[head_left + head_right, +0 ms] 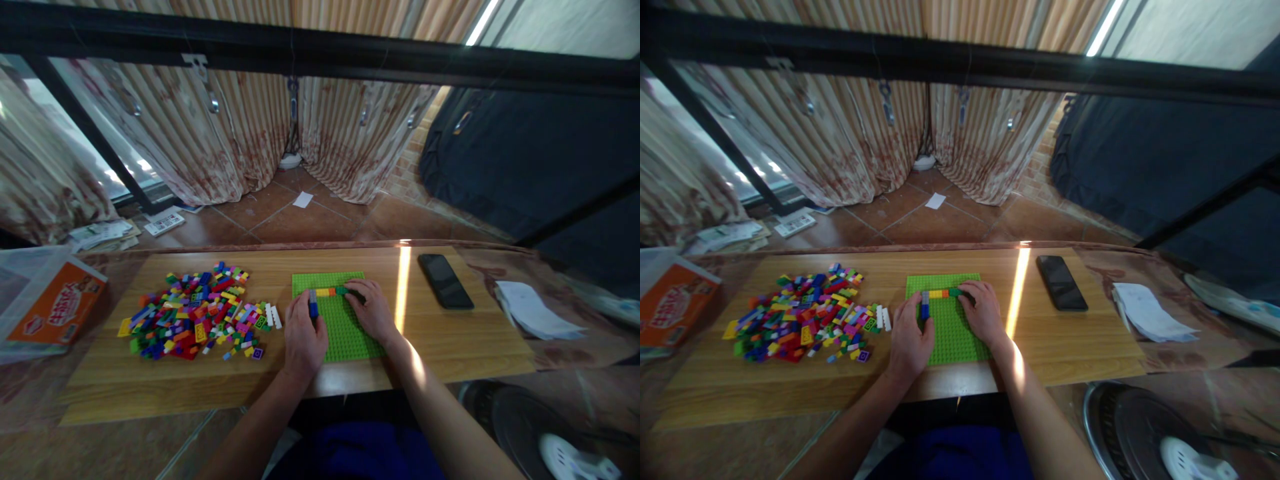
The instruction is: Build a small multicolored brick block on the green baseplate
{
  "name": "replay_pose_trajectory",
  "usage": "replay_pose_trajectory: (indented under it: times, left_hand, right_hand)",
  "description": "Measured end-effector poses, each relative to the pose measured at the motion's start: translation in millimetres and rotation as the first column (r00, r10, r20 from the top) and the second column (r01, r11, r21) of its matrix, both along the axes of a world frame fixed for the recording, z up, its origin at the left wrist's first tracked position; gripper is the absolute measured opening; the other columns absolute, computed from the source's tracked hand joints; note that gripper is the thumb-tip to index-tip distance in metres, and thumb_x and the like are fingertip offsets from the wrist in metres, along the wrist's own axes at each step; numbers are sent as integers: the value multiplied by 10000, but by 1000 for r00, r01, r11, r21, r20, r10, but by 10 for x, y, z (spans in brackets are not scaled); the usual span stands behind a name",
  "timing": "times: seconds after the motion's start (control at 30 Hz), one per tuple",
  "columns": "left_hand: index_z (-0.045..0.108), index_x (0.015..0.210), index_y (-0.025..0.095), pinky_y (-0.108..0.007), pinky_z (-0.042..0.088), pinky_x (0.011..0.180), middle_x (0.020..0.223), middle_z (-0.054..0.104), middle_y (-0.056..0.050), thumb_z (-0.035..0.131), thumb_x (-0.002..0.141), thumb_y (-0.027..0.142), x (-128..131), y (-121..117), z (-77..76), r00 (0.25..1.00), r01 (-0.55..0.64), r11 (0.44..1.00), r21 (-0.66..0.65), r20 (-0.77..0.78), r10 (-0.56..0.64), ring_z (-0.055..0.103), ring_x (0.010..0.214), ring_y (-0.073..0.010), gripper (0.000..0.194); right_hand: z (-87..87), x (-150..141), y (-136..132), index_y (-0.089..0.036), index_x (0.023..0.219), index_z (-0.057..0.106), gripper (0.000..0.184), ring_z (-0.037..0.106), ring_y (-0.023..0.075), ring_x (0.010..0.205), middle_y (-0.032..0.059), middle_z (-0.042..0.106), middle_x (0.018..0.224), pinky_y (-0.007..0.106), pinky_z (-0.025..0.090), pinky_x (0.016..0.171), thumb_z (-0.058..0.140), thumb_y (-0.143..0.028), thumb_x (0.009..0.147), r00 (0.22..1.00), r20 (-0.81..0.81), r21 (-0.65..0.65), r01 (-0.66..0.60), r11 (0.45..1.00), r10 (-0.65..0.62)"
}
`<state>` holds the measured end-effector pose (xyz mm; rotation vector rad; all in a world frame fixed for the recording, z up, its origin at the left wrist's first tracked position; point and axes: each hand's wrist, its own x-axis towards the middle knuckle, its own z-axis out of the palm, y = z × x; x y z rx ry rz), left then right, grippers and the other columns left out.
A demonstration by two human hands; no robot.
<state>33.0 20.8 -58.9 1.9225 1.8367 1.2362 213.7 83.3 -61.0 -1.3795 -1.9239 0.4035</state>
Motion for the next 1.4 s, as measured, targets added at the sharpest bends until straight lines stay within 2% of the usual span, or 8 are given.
replay_pose_trajectory:
  times: [0.33, 0.67, 0.9, 1.07, 1.17, 1.3, 1.4]
  left_hand:
    - [429, 1344, 127, -527, 455, 1026, 1232, 583, -160, 535, 790, 76, -3, 2, -4, 1000, 8, 1000, 8, 1, -8, 515, 1190, -294, 566]
    - [434, 1336, 108, -517, 457, 1026, 1225, 587, -167, 534, 792, 77, -4, 1, -1, 1000, 11, 1000, 5, -12, -11, 516, 1182, -293, 554]
    - [444, 1324, 117, -534, 460, 1017, 1204, 590, -163, 540, 798, 87, 2, 7, -40, 1000, 3, 1000, 8, -24, -3, 519, 1172, -300, 535]
    - [447, 1321, 135, -529, 461, 1016, 1200, 587, -150, 530, 804, 82, 2, 3, -31, 1000, 11, 1000, 21, -12, -11, 524, 1169, -296, 527]
    - [446, 1324, 150, -537, 458, 1014, 1198, 587, -142, 533, 801, 84, 2, 2, -32, 1000, 12, 999, 36, 0, -12, 527, 1166, -298, 534]
    - [447, 1320, 135, -536, 459, 1012, 1197, 589, -151, 537, 800, 87, 2, 2, -35, 1000, 11, 1000, 29, -9, -10, 525, 1166, -299, 530]
    - [449, 1317, 126, -532, 463, 1010, 1199, 593, -158, 537, 799, 85, 3, 4, -29, 1000, 12, 1000, 18, -21, -12, 520, 1171, -299, 528]
  right_hand:
    - [43, -6, -18, -254, 1043, 697, 217, 576, 259, 1077, 72, 692, 1099, 487, 463, 959, 543, -307, 900, 999, -24, -20, 22, 1000, -23]
    - [7, -3, -9, -240, 1020, 702, 193, 563, 251, 1085, 68, 690, 1106, 466, 460, 968, 575, -298, 886, 1000, -8, -5, 18, 1000, -18]
    - [41, -41, -40, -241, 891, 706, 151, 579, 264, 1060, 78, 689, 1081, 478, 470, 936, 654, -370, 833, 998, 1, 0, 56, 998, -56]
    - [72, -55, -78, -249, 818, 694, 178, 597, 259, 1045, 71, 681, 1081, 477, 458, 947, 695, -425, 794, 1000, 19, 14, 8, 1000, -8]
    - [81, -48, -77, -248, 929, 687, 232, 594, 264, 1065, 78, 670, 1110, 481, 453, 952, 686, -436, 793, 1000, 19, 9, 7, 1000, -7]
    - [86, -43, -52, -231, 1288, 554, 520, 524, 300, 1183, 112, 606, 1259, 510, 428, 973, 658, -410, 810, 991, 128, -23, -26, 999, 29]
    - [85, -44, -40, -260, 1304, 552, 470, 479, 320, 1230, 102, 561, 1331, 541, 399, 988, 607, -370, 851, 973, 222, -36, -62, 997, 68]
